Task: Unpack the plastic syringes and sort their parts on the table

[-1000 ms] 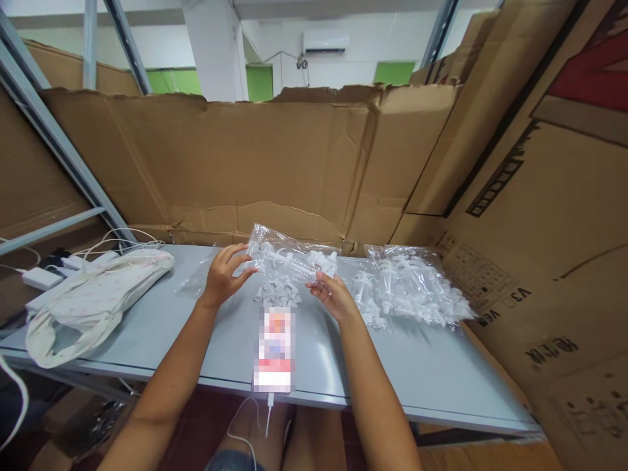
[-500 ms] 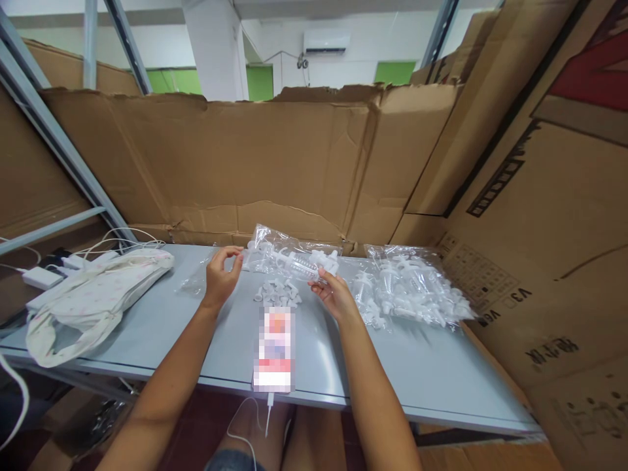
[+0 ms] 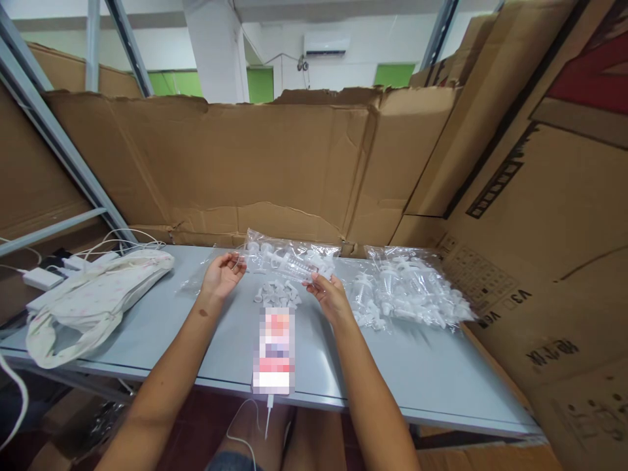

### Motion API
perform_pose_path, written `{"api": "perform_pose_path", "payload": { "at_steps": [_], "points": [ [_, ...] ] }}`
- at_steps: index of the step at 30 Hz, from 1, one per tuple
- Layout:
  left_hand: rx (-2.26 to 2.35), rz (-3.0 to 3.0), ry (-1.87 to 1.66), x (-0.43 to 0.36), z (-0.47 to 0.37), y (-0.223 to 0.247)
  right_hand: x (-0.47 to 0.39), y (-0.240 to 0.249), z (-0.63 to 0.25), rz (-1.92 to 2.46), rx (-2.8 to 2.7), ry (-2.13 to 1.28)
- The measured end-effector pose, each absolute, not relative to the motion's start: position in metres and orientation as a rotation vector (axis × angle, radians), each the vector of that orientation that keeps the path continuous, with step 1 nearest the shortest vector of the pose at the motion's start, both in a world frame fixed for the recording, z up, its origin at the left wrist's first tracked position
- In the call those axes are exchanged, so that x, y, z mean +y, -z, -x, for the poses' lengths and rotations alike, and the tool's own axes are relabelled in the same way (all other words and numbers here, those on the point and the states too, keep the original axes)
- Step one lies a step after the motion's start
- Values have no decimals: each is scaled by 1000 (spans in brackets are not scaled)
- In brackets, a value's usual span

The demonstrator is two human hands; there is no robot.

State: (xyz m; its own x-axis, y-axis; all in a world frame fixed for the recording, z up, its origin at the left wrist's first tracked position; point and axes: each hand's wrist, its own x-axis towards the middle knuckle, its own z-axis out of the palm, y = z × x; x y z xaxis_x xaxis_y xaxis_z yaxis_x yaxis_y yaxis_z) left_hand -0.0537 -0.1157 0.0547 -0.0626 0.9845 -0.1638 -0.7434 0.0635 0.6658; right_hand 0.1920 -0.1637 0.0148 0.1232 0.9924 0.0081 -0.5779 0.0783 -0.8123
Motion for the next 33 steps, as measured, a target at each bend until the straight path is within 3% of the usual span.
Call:
{"api": "perform_pose_path", "payload": {
  "at_steps": [8, 14, 18, 23, 28, 33],
  "points": [
    [1022, -1421, -1830, -120, 55, -48, -165, -16, -196, 819, -757, -1329],
    [1570, -2117, -1585, -125, 55, -47, -167, -15, -194, 882, -876, -1348],
    [1626, -1996, -1606, -123, 58, -45, -166, -15, -195, 909, -845, -1330],
    [1327, -1543, -1844, -111, 65, -43, -166, -16, -199, 834, -827, -1352],
    [1054, -1161, -1702, -99, 72, -39, -167, -18, -200, 764, -844, -1375],
    [1038, -1176, -1732, -100, 74, -42, -167, -19, -202, 735, -833, -1380]
  ]
}}
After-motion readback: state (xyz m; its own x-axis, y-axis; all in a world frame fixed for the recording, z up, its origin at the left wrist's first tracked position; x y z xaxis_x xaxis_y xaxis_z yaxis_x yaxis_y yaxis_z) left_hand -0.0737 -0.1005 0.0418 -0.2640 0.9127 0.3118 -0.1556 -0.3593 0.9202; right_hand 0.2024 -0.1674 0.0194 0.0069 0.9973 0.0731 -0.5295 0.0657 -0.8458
